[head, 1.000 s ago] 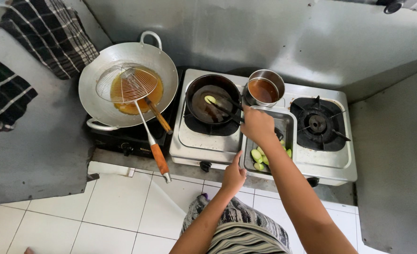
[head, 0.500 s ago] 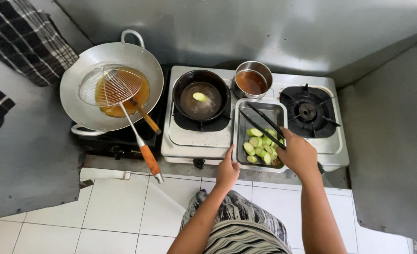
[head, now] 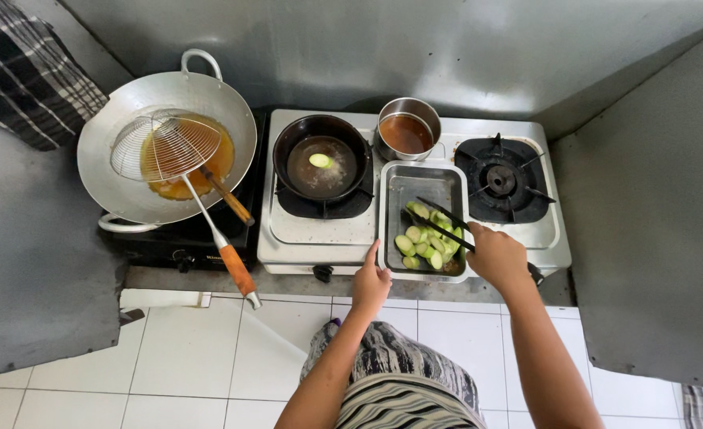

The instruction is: The person fries small food items in a wok, removes them with a strainer, and places them in a bowl. They then use tongs to transfer sliced green vegetables from a tray into a pot of hot oil on the stove to fry.

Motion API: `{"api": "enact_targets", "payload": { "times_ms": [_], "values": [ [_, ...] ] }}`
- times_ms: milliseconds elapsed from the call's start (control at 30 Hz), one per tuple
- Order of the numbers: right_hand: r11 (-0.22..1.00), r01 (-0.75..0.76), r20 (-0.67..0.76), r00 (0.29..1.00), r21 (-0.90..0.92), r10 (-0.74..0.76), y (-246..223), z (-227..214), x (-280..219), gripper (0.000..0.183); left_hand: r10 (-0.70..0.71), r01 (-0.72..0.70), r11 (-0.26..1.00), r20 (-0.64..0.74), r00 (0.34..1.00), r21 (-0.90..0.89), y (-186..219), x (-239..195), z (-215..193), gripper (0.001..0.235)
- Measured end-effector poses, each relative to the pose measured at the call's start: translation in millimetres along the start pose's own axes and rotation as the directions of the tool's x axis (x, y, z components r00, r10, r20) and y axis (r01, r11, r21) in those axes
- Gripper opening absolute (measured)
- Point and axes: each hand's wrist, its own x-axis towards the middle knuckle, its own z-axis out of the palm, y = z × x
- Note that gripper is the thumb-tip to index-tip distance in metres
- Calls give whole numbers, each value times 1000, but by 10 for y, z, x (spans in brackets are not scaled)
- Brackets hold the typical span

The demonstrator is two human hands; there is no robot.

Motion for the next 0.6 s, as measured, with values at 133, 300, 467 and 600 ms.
{"api": "enact_targets", "payload": {
  "times_ms": [133, 300, 467, 600],
  "values": [
    [998, 0, -76, 997, 57, 4, -5, -51, -20, 61, -22, 23, 999, 8, 1000, -25, 54, -23, -19, 74],
    [999, -44, 68, 997, -23, 46, 59, -65, 15, 59, -33, 36, 993, 28, 999, -110, 69, -30, -18, 73],
    [996, -80, -10, 997, 45, 80, -41, 16, 25, 50, -42, 45, 988, 27, 999, -144, 49, -41, -10, 72],
    [991, -76, -46, 996, 114, 81, -136, -150, -82, 51, -53, 56, 985, 22, 998, -166, 65, -23, -16, 72]
  ]
}}
